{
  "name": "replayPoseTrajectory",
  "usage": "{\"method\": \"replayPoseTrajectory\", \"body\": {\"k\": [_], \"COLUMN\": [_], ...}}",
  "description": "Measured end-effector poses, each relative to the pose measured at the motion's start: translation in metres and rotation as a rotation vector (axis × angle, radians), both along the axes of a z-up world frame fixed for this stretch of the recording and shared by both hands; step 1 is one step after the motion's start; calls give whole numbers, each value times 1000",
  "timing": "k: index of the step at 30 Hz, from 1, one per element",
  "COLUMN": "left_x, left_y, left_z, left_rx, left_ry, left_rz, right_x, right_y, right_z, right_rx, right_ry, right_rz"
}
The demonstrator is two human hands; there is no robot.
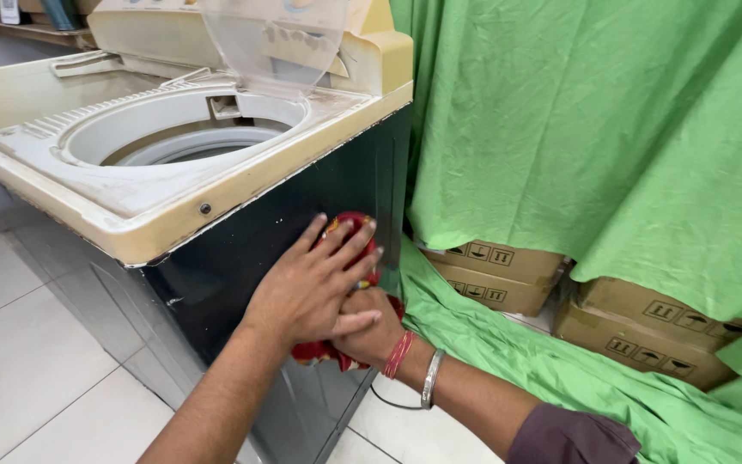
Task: The person wipes the exterior and top surfaces of a twin-tub washing machine using a patterned cloth. They clean the front panel, side, and control panel area, then move to the inner rim of the spin tub, continuing to wipe with the same cloth.
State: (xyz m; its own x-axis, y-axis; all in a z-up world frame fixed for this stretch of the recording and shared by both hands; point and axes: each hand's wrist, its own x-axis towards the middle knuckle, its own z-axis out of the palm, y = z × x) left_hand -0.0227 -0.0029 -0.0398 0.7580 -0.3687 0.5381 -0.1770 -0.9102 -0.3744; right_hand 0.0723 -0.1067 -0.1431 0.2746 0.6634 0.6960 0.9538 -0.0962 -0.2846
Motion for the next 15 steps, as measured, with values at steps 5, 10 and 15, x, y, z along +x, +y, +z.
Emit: {"method": "replayPoseTrajectory", "body": {"k": [5,10,15], "left_x": [-62,-127,-152], "left_y": [19,71,102], "left_z": [-34,-98,-142], "left_rx": [71,51,32], "left_ry": [-45,-202,-245], "left_rz": [82,-214,-324], "right_x": [-46,-131,-154], "right_y": [27,59,39], "right_z": [-28,-93,-90], "right_rx": [210,199,178], "right_ry": [-178,-345,-203], "right_rz": [29,-233,-96]}}
